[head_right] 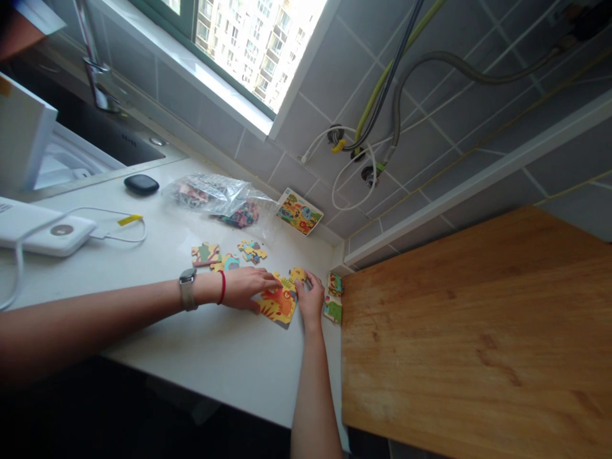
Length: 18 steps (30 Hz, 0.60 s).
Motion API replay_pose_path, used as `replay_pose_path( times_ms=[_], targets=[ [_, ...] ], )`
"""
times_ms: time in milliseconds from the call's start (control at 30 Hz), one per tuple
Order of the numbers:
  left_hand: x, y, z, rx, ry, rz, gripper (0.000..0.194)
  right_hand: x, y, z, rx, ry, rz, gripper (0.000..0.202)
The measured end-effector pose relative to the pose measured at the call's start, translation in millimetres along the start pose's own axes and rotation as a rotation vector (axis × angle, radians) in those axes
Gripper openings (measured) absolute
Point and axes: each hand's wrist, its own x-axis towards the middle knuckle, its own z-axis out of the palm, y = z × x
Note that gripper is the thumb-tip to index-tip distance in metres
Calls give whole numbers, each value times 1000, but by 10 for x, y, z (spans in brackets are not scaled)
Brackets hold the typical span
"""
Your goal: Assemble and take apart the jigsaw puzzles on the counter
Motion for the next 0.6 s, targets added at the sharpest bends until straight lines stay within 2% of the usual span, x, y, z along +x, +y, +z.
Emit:
replay_pose_path(
  times_ms=[67, 167, 267, 333, 400, 467, 533, 600],
  targets=[
    [1, -45, -18, -62, -16, -27, 93, 10, -21, -9, 79, 42, 19, 46],
    [6, -115, -5, -121, -12, -50, 119, 17, -72, -17, 254, 118, 114, 46],
    [21, -185, 48, -162, 10, -47, 134, 5, -154, -27, 421, 199, 236, 45],
    [32, -227, 71, -191, 22, -37, 138, -23, -235, -29, 492, 190, 293, 45],
    [41, -267, 64, -194, 50, -19, 137, -70, -334, -20, 536, 107, 314, 45],
    [48, -305, 28, -155, 93, 5, 125, -129, -441, 2, 559, -17, 301, 44],
    [53, -339, -18, -97, 105, 43, 102, -186, -536, 34, 555, -124, 269, 41],
    [55, -367, -55, -64, 68, 92, 75, -229, -601, 65, 534, -191, 238, 39]
  ],
)
